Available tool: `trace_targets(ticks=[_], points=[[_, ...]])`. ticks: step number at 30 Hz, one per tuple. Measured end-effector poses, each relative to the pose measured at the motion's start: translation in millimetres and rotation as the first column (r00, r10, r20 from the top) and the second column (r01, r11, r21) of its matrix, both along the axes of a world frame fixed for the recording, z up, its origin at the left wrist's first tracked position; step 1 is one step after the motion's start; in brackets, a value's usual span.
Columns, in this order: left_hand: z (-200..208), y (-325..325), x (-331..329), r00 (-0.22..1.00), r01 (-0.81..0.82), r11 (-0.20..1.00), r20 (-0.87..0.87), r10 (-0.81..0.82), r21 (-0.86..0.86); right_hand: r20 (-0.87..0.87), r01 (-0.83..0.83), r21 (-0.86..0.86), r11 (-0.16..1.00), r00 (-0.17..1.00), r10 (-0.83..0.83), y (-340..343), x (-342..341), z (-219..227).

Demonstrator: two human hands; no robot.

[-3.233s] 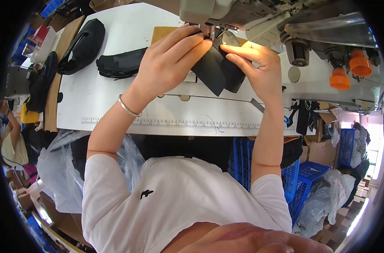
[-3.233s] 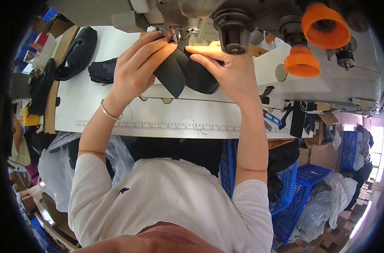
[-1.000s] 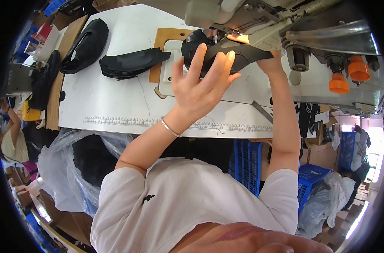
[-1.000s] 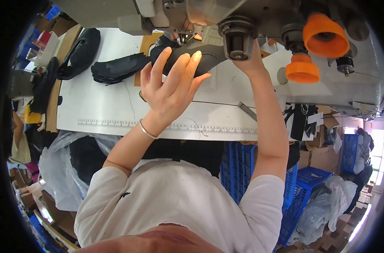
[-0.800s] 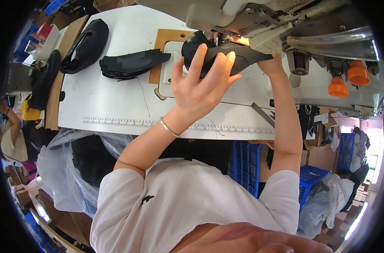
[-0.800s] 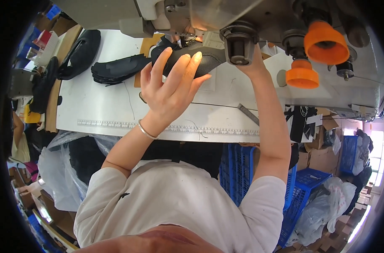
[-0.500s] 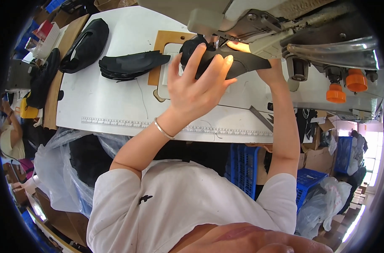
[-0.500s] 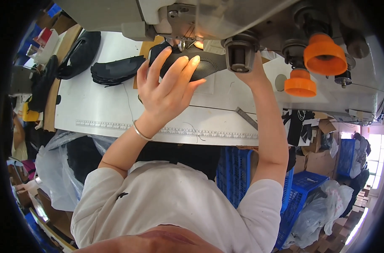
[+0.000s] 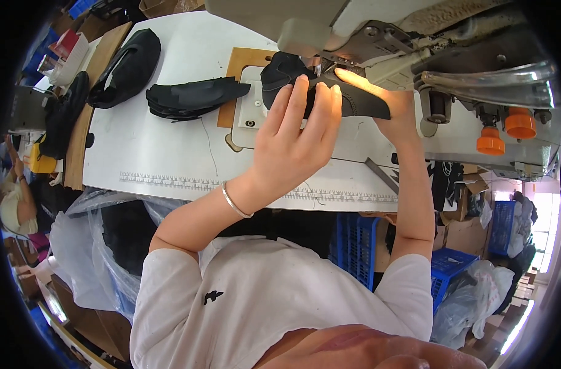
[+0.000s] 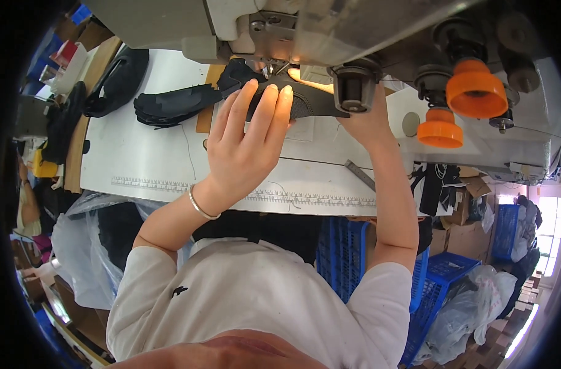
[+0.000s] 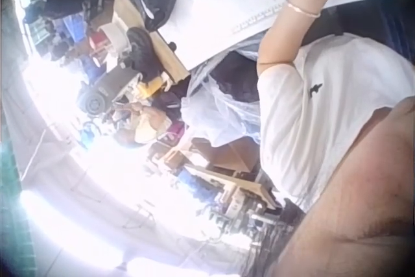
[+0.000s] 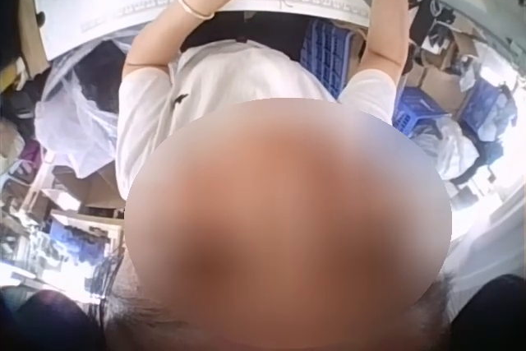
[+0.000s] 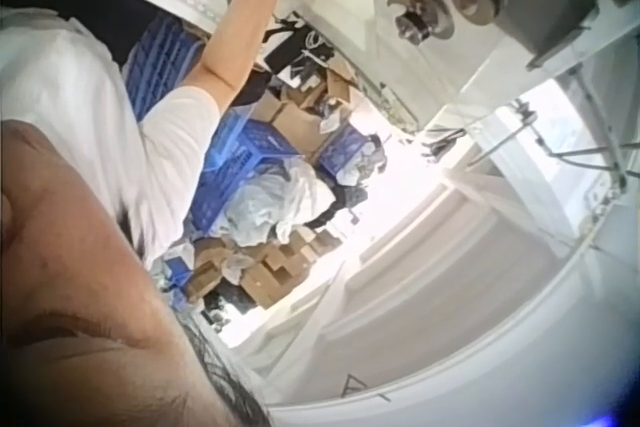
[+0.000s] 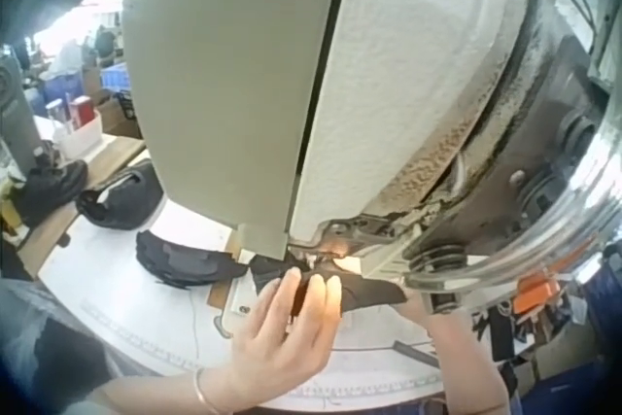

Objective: Stitching black shoe uppers using an industrial sewing machine.

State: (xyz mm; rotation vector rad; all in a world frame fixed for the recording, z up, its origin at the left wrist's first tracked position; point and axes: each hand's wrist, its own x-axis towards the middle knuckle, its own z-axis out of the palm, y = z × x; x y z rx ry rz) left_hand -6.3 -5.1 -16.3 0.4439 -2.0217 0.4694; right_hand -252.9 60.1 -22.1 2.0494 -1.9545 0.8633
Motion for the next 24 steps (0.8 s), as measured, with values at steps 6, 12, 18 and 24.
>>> trace_targets(ticks=[6, 12, 18, 24], points=[[5.0, -3.6, -0.1, 0.998, 0.014, 0.998, -0.058, -0.017, -0.056, -0.192, 0.011, -0.054, 0.998, 0.981, -0.022, 13.5, 49.6, 39.8], [5.3, -0.2, 1.7, 1.0, 0.031, 0.999, 0.004, -0.031, -0.026, -0.269, 0.07, -0.083, 0.994, 0.959, -0.09, 20.0, 72.8, 49.4], [2.0, -10.6, -2.0, 0.993, 0.099, 0.995, -0.066, -0.101, -0.031, -0.245, 0.175, -0.001, 0.985, 0.955, -0.17, 30.9, 83.5, 47.7], [0.2, -15.1, -2.9, 0.994, 0.098, 0.993, -0.04, -0.101, -0.071, -0.285, 0.165, -0.031, 0.986, 0.944, -0.167, 31.2, 86.5, 46.3]])
